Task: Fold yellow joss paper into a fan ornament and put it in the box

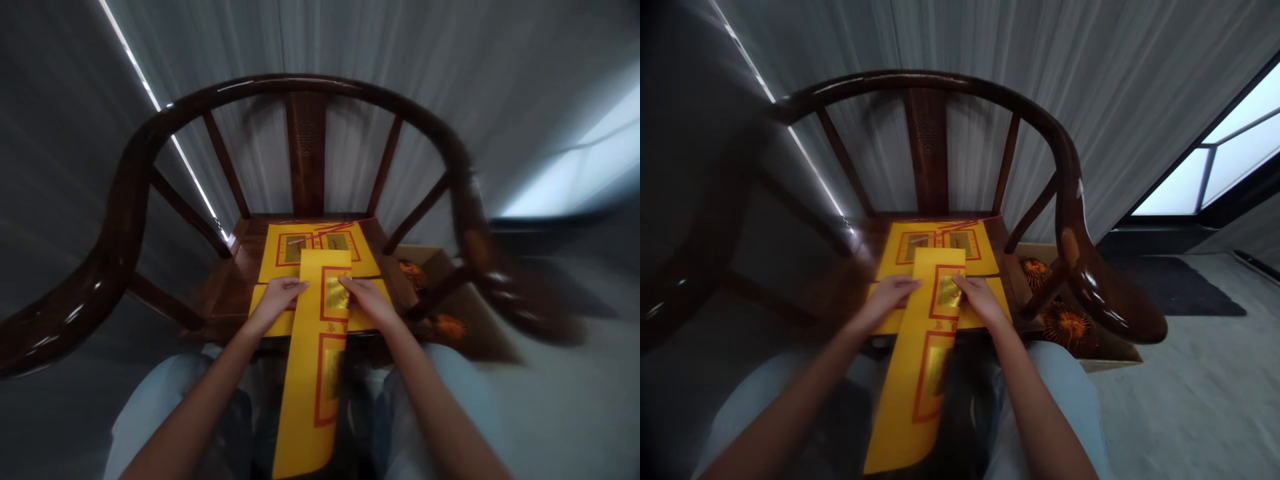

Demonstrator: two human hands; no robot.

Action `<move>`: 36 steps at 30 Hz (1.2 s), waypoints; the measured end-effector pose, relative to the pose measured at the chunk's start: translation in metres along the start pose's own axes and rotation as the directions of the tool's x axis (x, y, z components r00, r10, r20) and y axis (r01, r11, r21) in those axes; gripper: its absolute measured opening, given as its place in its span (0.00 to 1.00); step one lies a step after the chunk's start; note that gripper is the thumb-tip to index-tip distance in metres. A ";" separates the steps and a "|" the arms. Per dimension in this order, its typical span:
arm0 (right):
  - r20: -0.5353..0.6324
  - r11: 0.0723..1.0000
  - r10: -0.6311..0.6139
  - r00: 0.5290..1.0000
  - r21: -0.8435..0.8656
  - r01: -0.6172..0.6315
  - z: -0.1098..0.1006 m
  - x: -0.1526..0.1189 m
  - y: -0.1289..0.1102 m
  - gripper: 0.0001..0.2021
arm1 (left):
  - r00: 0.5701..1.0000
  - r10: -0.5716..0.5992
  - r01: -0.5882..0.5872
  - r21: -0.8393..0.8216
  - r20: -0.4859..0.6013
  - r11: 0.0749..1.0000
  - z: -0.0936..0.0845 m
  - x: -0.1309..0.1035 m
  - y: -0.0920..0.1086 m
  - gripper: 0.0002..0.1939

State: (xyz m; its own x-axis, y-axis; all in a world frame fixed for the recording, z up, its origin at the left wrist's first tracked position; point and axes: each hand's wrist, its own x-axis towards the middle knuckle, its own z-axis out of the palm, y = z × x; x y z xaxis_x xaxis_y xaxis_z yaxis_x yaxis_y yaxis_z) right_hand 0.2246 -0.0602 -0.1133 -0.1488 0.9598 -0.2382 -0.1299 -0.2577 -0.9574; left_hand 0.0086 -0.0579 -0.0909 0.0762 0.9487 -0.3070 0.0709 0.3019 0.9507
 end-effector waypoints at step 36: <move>0.010 0.999 0.025 1.000 0.021 -0.025 -0.014 0.002 0.000 0.20 | 0.999 -0.003 0.000 -0.061 -0.044 0.998 -0.008 0.004 -0.015 0.21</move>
State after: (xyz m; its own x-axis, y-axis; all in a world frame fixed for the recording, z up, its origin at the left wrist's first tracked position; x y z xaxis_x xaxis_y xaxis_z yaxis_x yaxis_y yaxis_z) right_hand 0.2376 -0.0565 -0.1160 -0.1614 0.9520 -0.2602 -0.1463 -0.2838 -0.9477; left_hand -0.0002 -0.0584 -0.1061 0.0323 0.9510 -0.3075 0.0098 0.3073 0.9516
